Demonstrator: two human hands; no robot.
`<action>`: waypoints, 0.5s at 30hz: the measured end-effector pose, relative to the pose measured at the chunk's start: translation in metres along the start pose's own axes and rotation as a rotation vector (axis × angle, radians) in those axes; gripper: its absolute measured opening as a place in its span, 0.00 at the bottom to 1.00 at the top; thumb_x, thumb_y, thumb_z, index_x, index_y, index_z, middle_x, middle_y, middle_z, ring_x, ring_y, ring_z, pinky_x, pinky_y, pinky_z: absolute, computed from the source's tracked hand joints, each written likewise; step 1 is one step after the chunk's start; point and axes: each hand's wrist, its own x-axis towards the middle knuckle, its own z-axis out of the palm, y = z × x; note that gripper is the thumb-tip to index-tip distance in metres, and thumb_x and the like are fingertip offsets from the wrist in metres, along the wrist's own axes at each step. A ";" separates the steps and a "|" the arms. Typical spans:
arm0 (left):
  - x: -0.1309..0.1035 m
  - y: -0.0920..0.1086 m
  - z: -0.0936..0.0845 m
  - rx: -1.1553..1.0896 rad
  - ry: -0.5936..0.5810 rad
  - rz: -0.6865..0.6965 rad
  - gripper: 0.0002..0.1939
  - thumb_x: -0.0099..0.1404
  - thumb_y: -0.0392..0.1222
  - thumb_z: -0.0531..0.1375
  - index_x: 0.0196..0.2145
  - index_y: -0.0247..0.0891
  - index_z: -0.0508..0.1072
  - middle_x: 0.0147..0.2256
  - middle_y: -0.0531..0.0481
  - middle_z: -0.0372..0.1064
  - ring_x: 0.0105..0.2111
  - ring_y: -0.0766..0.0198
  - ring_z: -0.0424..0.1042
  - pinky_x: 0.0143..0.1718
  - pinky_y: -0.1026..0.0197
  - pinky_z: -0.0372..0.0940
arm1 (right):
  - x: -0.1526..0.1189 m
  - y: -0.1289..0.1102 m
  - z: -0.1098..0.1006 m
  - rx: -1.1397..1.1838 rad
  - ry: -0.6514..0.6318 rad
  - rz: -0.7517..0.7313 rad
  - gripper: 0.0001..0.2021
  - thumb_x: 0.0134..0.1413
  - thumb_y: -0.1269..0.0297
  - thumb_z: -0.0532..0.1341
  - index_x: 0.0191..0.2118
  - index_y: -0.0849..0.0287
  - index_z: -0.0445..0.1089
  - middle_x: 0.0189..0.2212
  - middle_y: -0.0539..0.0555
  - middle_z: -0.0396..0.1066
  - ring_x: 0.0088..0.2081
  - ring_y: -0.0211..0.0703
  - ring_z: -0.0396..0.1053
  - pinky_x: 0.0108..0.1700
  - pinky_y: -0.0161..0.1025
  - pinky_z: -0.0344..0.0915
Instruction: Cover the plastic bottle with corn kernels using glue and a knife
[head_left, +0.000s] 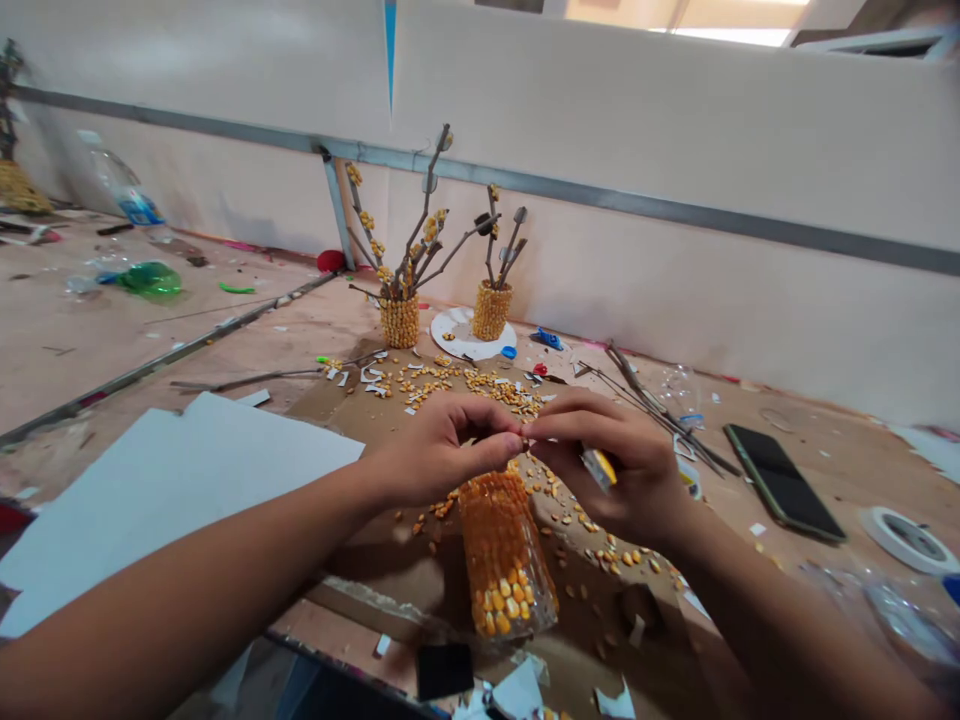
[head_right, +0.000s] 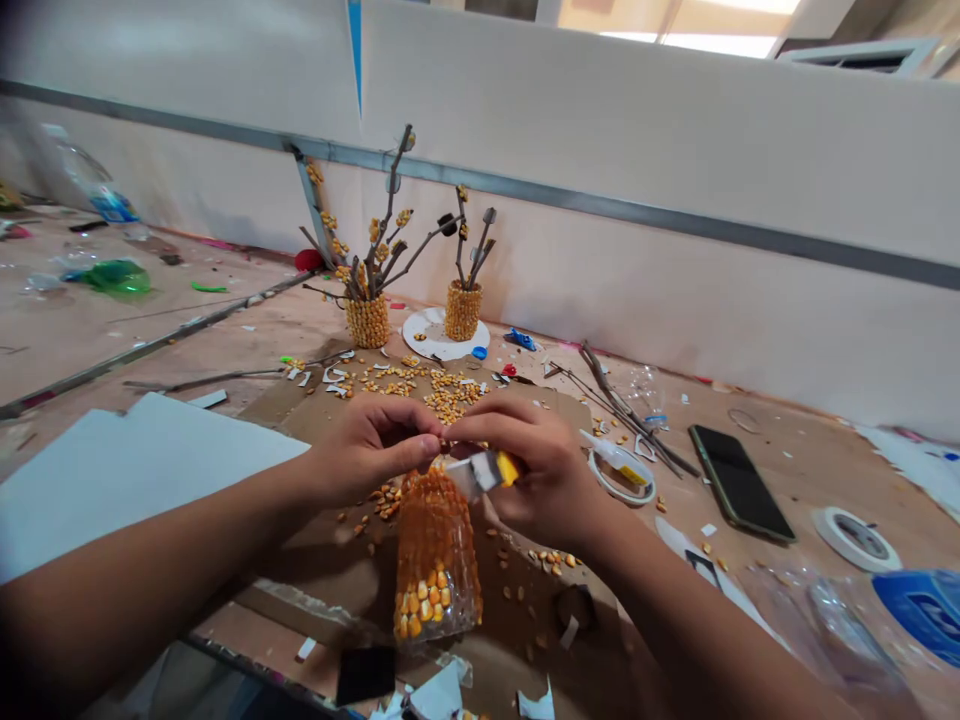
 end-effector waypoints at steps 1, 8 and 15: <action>0.000 0.000 0.000 0.015 -0.007 0.001 0.08 0.68 0.43 0.66 0.36 0.34 0.79 0.27 0.55 0.68 0.27 0.70 0.62 0.29 0.65 0.58 | -0.001 0.000 0.000 -0.020 -0.014 -0.034 0.15 0.59 0.78 0.65 0.49 0.54 0.77 0.41 0.53 0.76 0.38 0.39 0.75 0.39 0.37 0.71; 0.003 0.002 0.000 0.217 -0.040 0.069 0.10 0.70 0.45 0.65 0.35 0.35 0.79 0.30 0.50 0.75 0.30 0.66 0.69 0.33 0.62 0.64 | -0.003 0.004 -0.004 -0.156 -0.073 -0.147 0.12 0.60 0.77 0.64 0.47 0.57 0.75 0.39 0.54 0.76 0.35 0.39 0.72 0.36 0.37 0.67; 0.008 0.006 -0.018 0.366 -0.135 -0.024 0.16 0.68 0.53 0.66 0.43 0.37 0.78 0.39 0.48 0.76 0.39 0.59 0.72 0.43 0.57 0.67 | 0.004 -0.010 -0.023 0.040 -0.487 0.259 0.03 0.62 0.72 0.64 0.38 0.59 0.75 0.27 0.46 0.72 0.28 0.35 0.66 0.33 0.33 0.61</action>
